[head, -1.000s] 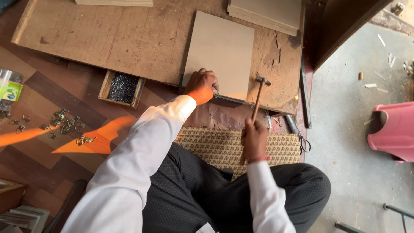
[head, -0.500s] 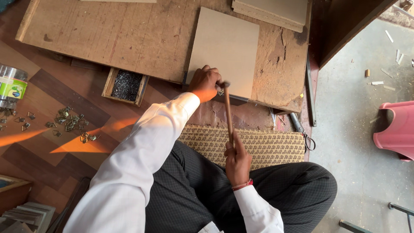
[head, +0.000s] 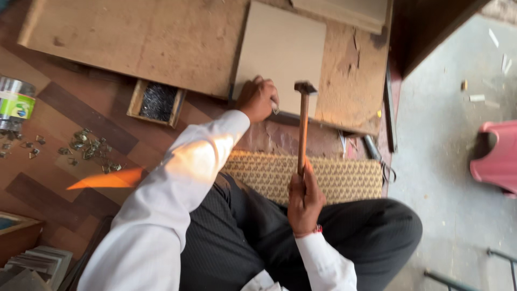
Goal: The person assembles small wooden boxes by trimming edges with scissors, attaching metal clasps with a hammer and nails, and stacking the finished units. The person handles wooden boards, scissors, a hammer, nails, and metal clasps throughout the process.
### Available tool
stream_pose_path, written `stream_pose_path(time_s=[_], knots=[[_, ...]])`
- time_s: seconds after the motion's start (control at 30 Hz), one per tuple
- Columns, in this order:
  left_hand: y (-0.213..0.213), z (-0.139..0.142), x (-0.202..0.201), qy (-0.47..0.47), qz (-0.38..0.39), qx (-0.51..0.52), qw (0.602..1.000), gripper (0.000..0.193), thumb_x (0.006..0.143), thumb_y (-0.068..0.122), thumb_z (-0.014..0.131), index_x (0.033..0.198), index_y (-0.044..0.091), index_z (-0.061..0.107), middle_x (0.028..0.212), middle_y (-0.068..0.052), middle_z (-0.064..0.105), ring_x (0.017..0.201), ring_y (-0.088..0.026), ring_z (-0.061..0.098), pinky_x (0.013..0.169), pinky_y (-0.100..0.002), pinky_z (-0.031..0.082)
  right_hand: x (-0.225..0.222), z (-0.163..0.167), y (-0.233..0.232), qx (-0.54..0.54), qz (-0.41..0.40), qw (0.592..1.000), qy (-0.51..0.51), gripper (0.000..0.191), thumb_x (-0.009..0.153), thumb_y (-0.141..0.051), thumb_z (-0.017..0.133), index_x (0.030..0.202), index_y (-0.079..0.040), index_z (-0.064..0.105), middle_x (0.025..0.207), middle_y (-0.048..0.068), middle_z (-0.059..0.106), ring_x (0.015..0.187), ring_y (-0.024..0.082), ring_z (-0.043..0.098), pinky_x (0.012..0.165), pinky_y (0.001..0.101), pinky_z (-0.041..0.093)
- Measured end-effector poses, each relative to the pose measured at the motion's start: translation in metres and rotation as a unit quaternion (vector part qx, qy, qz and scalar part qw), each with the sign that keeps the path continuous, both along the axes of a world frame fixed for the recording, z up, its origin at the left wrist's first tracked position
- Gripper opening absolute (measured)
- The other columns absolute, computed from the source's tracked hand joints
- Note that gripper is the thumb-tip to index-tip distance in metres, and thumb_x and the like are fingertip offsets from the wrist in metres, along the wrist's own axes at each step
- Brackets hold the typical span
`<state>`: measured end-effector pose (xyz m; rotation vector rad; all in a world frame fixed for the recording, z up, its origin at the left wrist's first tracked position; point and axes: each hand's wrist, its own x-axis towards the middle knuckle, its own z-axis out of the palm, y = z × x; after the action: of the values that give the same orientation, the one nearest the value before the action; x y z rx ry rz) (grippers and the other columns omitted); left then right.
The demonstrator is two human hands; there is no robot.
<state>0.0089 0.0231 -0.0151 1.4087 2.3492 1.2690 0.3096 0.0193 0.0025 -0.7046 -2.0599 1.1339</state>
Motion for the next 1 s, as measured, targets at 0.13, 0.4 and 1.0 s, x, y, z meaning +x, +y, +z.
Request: stream_pose_path(time_s=[0.13, 0.4, 1.0], knots=[[0.002, -0.008, -0.002, 0.015, -0.007, -0.004, 1.000, 0.010, 0.068, 0.004, 0.080, 0.070, 0.011, 0.074, 0.086, -0.004, 0.073, 0.092, -0.030, 0.064, 0.082, -0.045, 0.052, -0.004, -0.012, 0.011, -0.126, -0.043, 0.979, -0.154, 0.030, 0.103, -0.015, 0.061, 0.129, -0.001, 0.066, 0.071, 0.001, 0.061, 0.057, 0.010, 0.053, 0.048, 0.0280, 0.043], [0.007, -0.022, -0.011, 0.033, -0.008, 0.025, 0.999, 0.007, 0.068, 0.011, 0.083, 0.073, 0.014, 0.079, 0.088, -0.007, 0.070, 0.096, -0.032, 0.062, 0.084, -0.045, 0.051, -0.013, 0.000, 0.015, -0.252, -0.046, 0.960, -0.116, 0.038, 0.098, -0.020, 0.064, 0.131, -0.002, 0.064, 0.068, 0.002, 0.062, 0.050, 0.010, 0.052, 0.043, 0.0269, 0.040], [-0.001, -0.013, -0.005, -0.027, 0.003, -0.025, 0.999, 0.019, 0.076, -0.004, 0.071, 0.075, 0.013, 0.078, 0.096, -0.005, 0.072, 0.099, -0.029, 0.063, 0.088, -0.042, 0.052, -0.008, 0.029, 0.004, 0.121, -0.029, 0.988, -0.094, 0.043, 0.101, -0.011, 0.062, 0.144, -0.006, 0.059, 0.090, 0.012, 0.075, 0.071, 0.016, 0.071, 0.061, 0.0321, 0.056]])
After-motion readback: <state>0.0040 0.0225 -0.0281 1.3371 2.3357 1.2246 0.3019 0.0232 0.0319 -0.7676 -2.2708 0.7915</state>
